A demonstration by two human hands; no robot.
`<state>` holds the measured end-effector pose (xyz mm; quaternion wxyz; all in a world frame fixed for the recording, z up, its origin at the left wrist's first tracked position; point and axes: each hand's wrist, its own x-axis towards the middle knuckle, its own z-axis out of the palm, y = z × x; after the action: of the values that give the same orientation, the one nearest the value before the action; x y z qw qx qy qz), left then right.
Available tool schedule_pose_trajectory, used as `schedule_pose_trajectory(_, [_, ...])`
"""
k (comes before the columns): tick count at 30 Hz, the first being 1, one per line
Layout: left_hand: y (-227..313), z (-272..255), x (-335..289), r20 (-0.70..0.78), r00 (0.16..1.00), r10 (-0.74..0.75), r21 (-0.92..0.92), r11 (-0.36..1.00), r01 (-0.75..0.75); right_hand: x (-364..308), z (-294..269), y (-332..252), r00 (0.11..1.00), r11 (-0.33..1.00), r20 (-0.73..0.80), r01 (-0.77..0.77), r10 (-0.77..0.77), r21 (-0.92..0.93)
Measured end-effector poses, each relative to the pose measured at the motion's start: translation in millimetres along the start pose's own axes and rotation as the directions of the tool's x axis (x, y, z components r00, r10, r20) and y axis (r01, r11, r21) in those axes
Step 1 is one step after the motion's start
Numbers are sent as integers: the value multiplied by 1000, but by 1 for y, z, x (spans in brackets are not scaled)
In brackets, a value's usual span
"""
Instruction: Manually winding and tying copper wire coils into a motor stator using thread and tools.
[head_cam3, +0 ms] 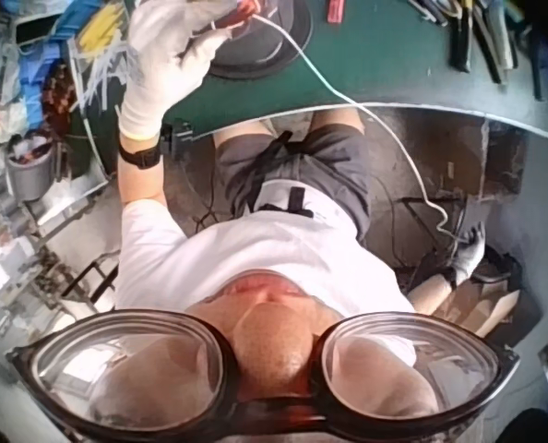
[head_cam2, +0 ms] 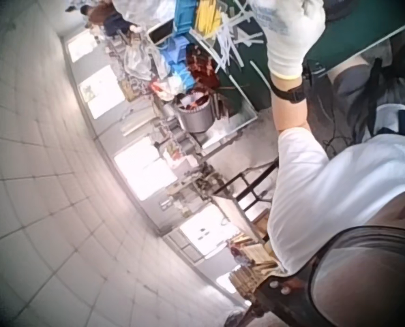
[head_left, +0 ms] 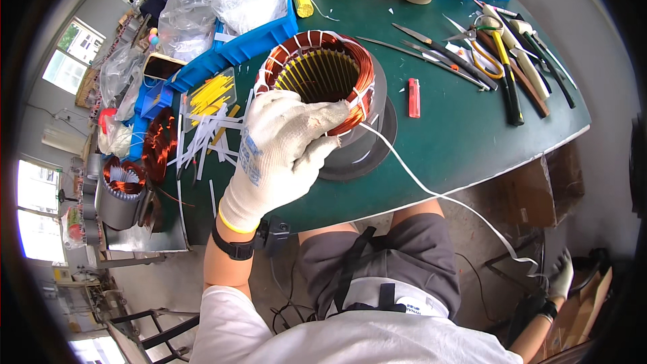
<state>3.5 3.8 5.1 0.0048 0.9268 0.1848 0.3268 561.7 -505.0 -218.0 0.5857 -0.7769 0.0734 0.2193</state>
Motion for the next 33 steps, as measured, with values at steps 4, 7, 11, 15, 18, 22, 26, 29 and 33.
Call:
schedule_pose_trajectory(4, [-5, 9, -5, -7, 1000, 25, -19, 999, -25, -211, 251, -121, 787, 997, 614, 81, -63, -2])
schedule_pose_trajectory(7, [-9, 5, -14, -23, 1000, 11, 9, 1000, -11, -292, 362, -129, 553, 896, 771, 442, -315, 48])
schedule_pose_trajectory(11, [-9, 9, -10, -63, 997, 51, 8, 999, -51, -352, 416, -111, 124, 973, 967, 101, -222, 210])
schedule_pose_trajectory(15, [-10, 10, -11, -89, 992, 86, 21, 996, -84, -359, 397, -131, -179, 447, 639, 576, -748, 684])
schedule_pose_trajectory(18, [-12, 12, -11, -108, 990, 92, 3, 996, -92, -349, 419, -168, -437, 100, 503, 674, -745, 732])
schedule_pose_trajectory(22, [-17, 18, -12, -135, 989, 54, 58, 997, -47, -337, 473, -180, -394, 902, 813, -139, -428, 408])
schedule_pose_trajectory(26, [-20, 14, -5, -165, 970, 181, 29, 983, -179, -340, 440, -131, -80, 919, 930, -205, -359, 337])
schedule_pose_trajectory(29, [-24, 18, -4, -105, 971, 214, -15, 976, -217, -341, 415, -165, -123, 903, 895, -93, -428, 419])
schedule_pose_trajectory(33, [-13, 12, -5, -212, 967, 140, -18, 989, -147, -363, 425, -197, -222, 860, 860, 131, -460, 494])
